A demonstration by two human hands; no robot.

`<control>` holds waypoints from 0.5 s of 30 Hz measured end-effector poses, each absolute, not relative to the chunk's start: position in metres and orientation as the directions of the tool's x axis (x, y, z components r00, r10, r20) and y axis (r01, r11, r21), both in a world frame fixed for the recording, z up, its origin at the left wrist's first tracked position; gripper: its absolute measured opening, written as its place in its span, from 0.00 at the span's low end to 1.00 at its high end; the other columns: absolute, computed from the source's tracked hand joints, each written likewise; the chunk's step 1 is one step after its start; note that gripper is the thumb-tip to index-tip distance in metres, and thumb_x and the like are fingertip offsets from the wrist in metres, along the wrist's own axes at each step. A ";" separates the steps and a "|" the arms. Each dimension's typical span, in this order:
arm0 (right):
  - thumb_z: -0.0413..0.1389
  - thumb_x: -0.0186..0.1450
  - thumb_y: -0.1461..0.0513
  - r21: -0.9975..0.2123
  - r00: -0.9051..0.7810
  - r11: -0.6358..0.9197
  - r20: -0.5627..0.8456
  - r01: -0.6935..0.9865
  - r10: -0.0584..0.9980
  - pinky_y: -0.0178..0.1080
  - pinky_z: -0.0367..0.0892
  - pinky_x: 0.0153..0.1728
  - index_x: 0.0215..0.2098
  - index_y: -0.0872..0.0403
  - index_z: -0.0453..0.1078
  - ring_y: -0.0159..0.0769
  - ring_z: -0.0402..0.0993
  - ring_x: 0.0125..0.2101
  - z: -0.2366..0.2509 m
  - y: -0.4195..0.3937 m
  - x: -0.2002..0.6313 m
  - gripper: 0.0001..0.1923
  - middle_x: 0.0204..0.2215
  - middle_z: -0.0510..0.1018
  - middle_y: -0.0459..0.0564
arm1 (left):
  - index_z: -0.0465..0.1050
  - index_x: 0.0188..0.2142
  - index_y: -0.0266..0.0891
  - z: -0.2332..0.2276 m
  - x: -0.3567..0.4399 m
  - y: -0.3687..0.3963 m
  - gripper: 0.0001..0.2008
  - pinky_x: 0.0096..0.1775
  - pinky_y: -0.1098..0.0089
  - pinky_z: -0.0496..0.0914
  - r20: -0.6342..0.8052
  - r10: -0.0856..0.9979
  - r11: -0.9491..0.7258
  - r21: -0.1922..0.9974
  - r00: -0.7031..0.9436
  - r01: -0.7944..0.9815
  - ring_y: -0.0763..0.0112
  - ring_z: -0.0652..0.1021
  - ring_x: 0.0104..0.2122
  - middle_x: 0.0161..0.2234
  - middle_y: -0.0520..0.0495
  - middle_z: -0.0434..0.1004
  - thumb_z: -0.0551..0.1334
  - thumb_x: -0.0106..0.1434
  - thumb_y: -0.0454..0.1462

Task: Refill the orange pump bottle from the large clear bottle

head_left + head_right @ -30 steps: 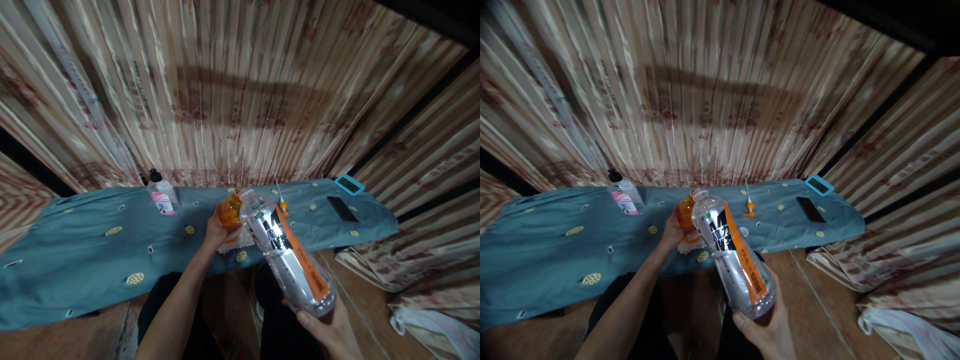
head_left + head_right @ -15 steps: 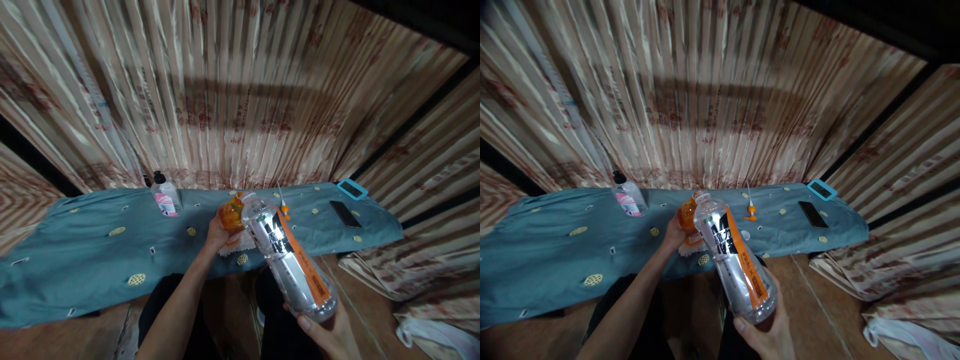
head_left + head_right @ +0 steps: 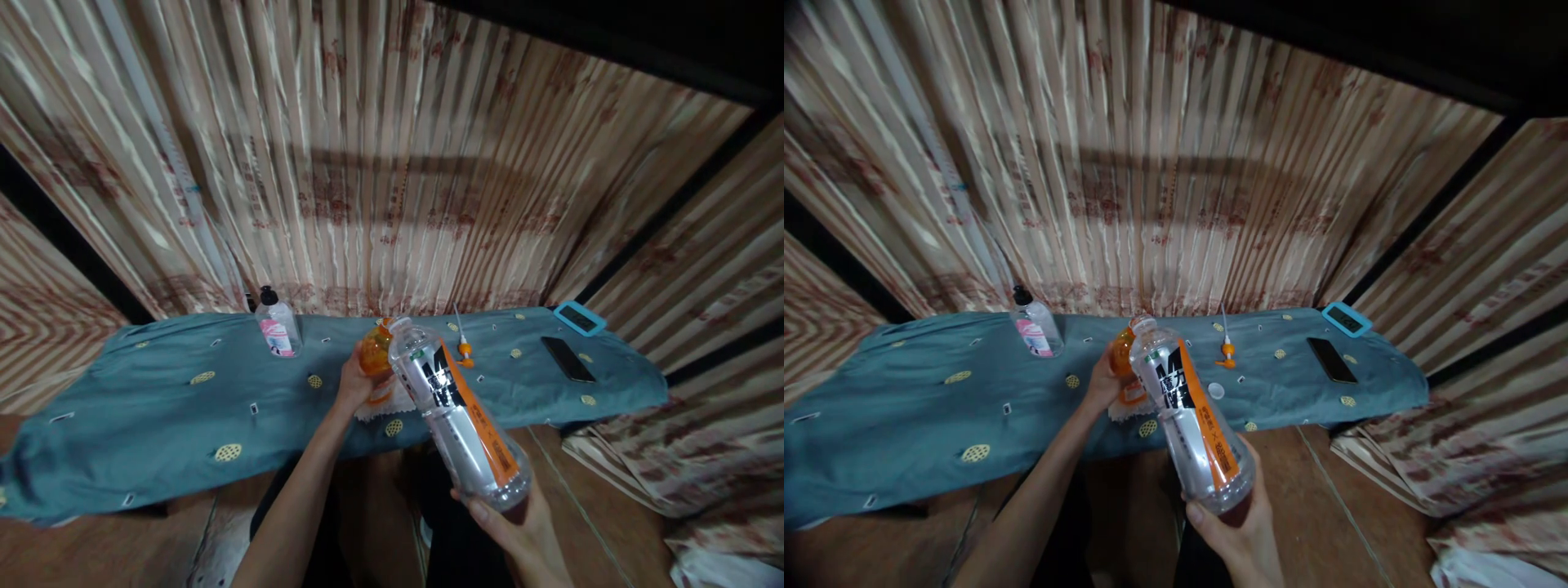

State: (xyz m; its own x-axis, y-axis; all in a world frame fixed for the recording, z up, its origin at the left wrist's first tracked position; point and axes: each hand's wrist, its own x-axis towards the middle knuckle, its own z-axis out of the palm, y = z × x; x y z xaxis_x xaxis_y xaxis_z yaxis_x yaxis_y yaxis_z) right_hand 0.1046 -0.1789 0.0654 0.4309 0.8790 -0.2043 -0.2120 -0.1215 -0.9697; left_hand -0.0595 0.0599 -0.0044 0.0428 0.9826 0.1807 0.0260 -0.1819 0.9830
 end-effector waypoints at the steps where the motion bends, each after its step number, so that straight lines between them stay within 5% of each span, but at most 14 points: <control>1: 0.75 0.40 0.50 -0.967 0.442 -0.114 -0.206 -0.227 0.873 0.40 0.78 0.39 0.54 0.52 0.60 0.41 0.83 0.32 0.068 -0.179 0.102 0.49 0.37 0.84 0.50 | 0.72 0.42 0.41 -0.004 -0.060 0.060 0.28 0.40 0.66 0.74 0.189 0.981 -0.190 0.981 0.046 0.030 0.63 0.81 0.36 0.36 0.51 0.82 0.77 0.40 0.38; 8: 0.77 0.39 0.53 -0.952 0.517 -0.004 -0.170 -0.308 0.839 0.36 0.79 0.37 0.55 0.50 0.63 0.35 0.81 0.33 0.068 -0.175 0.091 0.48 0.41 0.82 0.44 | 0.71 0.44 0.41 -0.004 -0.060 0.062 0.30 0.43 0.65 0.74 0.211 0.975 -0.213 0.977 0.064 0.024 0.62 0.81 0.37 0.38 0.49 0.82 0.76 0.41 0.38; 15: 0.77 0.41 0.54 -0.947 0.488 0.001 -0.165 -0.321 0.857 0.41 0.79 0.39 0.55 0.47 0.63 0.38 0.80 0.37 0.060 -0.174 0.096 0.47 0.44 0.82 0.45 | 0.70 0.49 0.41 -0.007 -0.060 0.062 0.33 0.44 0.63 0.76 0.211 0.975 -0.212 0.977 0.073 0.014 0.62 0.82 0.39 0.41 0.48 0.83 0.76 0.42 0.38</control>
State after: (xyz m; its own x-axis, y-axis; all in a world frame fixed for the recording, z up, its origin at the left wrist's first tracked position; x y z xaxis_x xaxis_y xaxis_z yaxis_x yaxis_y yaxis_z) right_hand 0.0956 -0.1743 0.0603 0.4881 0.8571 -0.1649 -0.3214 0.0008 -0.9470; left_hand -0.0600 0.0625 -0.0066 0.0725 0.9748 0.2109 0.0144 -0.2124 0.9771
